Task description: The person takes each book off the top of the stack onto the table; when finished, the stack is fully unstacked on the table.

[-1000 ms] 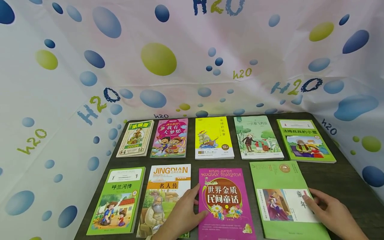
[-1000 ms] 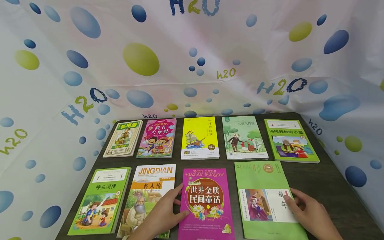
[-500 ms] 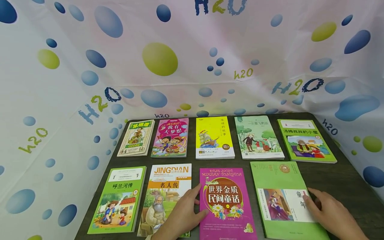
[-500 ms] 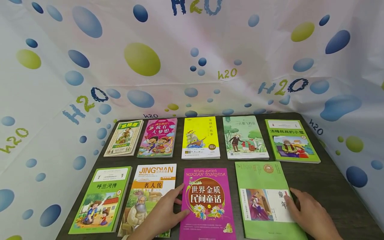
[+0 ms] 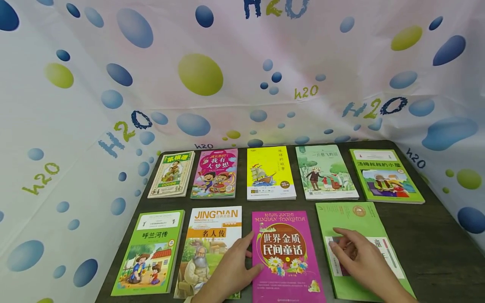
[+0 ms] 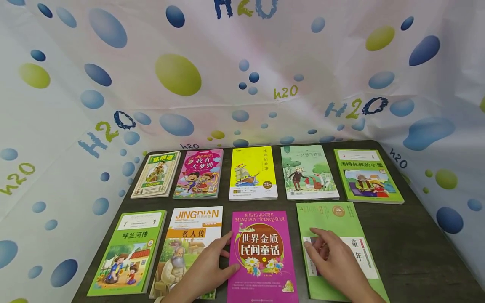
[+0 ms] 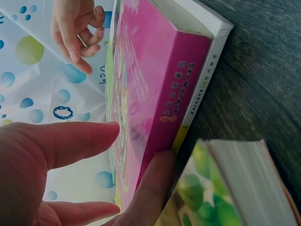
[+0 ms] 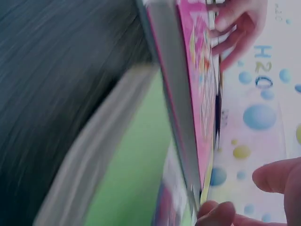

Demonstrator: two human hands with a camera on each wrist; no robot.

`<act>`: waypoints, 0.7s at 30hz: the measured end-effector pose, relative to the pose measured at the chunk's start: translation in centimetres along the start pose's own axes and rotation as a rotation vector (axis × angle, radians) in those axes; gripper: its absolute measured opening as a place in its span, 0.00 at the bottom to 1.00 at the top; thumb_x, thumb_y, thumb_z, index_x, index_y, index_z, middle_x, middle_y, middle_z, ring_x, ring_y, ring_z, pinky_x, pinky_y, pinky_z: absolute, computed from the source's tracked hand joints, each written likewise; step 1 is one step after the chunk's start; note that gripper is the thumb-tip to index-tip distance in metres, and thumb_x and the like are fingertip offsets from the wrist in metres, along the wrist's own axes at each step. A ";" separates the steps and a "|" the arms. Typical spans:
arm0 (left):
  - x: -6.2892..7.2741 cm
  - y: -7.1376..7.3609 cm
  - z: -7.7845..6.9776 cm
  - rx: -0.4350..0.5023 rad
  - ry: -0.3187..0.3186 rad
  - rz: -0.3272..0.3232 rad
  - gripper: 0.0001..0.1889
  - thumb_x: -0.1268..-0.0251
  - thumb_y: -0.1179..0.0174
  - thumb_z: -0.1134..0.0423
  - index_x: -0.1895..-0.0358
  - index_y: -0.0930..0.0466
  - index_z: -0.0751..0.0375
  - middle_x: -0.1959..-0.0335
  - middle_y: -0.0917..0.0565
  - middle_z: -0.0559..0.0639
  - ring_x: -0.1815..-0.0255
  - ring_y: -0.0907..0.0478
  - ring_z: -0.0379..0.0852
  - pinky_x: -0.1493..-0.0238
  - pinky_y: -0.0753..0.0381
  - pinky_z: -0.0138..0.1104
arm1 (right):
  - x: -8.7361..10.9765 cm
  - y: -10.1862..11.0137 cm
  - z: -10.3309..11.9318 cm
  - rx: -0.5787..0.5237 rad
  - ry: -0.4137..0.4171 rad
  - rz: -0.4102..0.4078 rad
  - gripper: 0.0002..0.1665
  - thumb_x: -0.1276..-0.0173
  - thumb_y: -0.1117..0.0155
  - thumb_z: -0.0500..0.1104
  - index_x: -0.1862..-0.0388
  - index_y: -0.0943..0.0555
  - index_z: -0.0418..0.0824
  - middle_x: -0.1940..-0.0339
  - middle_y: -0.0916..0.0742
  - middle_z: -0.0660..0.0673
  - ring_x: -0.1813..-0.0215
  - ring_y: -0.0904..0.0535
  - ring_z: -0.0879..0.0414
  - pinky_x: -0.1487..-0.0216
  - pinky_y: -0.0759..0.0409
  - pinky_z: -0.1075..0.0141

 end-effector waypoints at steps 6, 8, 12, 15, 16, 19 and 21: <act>0.0 -0.2 0.2 0.010 -0.005 0.001 0.50 0.41 0.23 0.53 0.18 0.39 0.63 0.31 0.23 0.58 0.48 0.16 0.44 0.45 0.13 0.41 | -0.2 -3.6 1.3 0.044 -0.092 0.154 0.39 0.30 0.26 0.59 0.30 0.22 0.35 0.64 0.17 0.53 0.75 0.28 0.68 0.71 0.29 0.70; 0.0 -0.2 0.2 0.016 -0.009 0.000 0.50 0.41 0.23 0.53 0.19 0.39 0.64 0.31 0.23 0.59 0.47 0.15 0.45 0.44 0.13 0.42 | -0.3 -4.1 1.6 0.111 -0.081 0.166 0.43 0.32 0.25 0.61 0.30 0.22 0.34 0.65 0.17 0.55 0.76 0.29 0.68 0.71 0.31 0.68; 0.1 -0.1 0.1 0.022 -0.020 -0.004 0.49 0.40 0.24 0.54 0.19 0.39 0.65 0.31 0.23 0.60 0.48 0.16 0.45 0.46 0.13 0.41 | -0.5 -4.5 2.2 0.222 -0.059 0.156 0.45 0.36 0.24 0.65 0.34 0.19 0.33 0.69 0.18 0.56 0.75 0.31 0.66 0.69 0.33 0.67; 0.2 0.0 0.0 0.017 -0.029 -0.013 0.48 0.39 0.24 0.54 0.19 0.39 0.64 0.31 0.22 0.59 0.48 0.16 0.44 0.46 0.13 0.40 | -0.6 -5.1 2.4 0.216 -0.075 0.191 0.46 0.37 0.24 0.65 0.35 0.19 0.31 0.72 0.19 0.54 0.72 0.30 0.61 0.70 0.31 0.66; 0.2 0.0 0.0 0.014 -0.030 -0.016 0.48 0.39 0.25 0.54 0.19 0.39 0.64 0.31 0.22 0.59 0.48 0.16 0.44 0.46 0.14 0.40 | -0.6 -5.3 2.3 0.209 -0.086 0.205 0.47 0.37 0.24 0.66 0.35 0.20 0.30 0.72 0.20 0.53 0.71 0.30 0.60 0.70 0.31 0.66; 0.2 0.1 -0.1 0.012 -0.031 -0.020 0.47 0.38 0.25 0.53 0.19 0.38 0.64 0.32 0.22 0.58 0.49 0.16 0.44 0.46 0.14 0.40 | -0.6 -5.9 2.2 0.166 -0.133 0.248 0.49 0.36 0.25 0.65 0.33 0.22 0.28 0.75 0.21 0.52 0.72 0.29 0.58 0.72 0.31 0.65; 0.2 0.1 -0.1 0.013 -0.029 -0.018 0.47 0.38 0.25 0.53 0.19 0.38 0.64 0.32 0.22 0.58 0.49 0.16 0.44 0.47 0.14 0.39 | -0.5 -6.2 2.1 0.153 -0.156 0.259 0.49 0.35 0.25 0.65 0.32 0.23 0.27 0.79 0.22 0.52 0.76 0.29 0.58 0.75 0.32 0.66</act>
Point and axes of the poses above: each hand's wrist, its own x-axis away from the middle knuckle, its own y-axis out of the back of the hand, z = x × y, the point moved 9 cm from there along -x, towards the middle knuckle
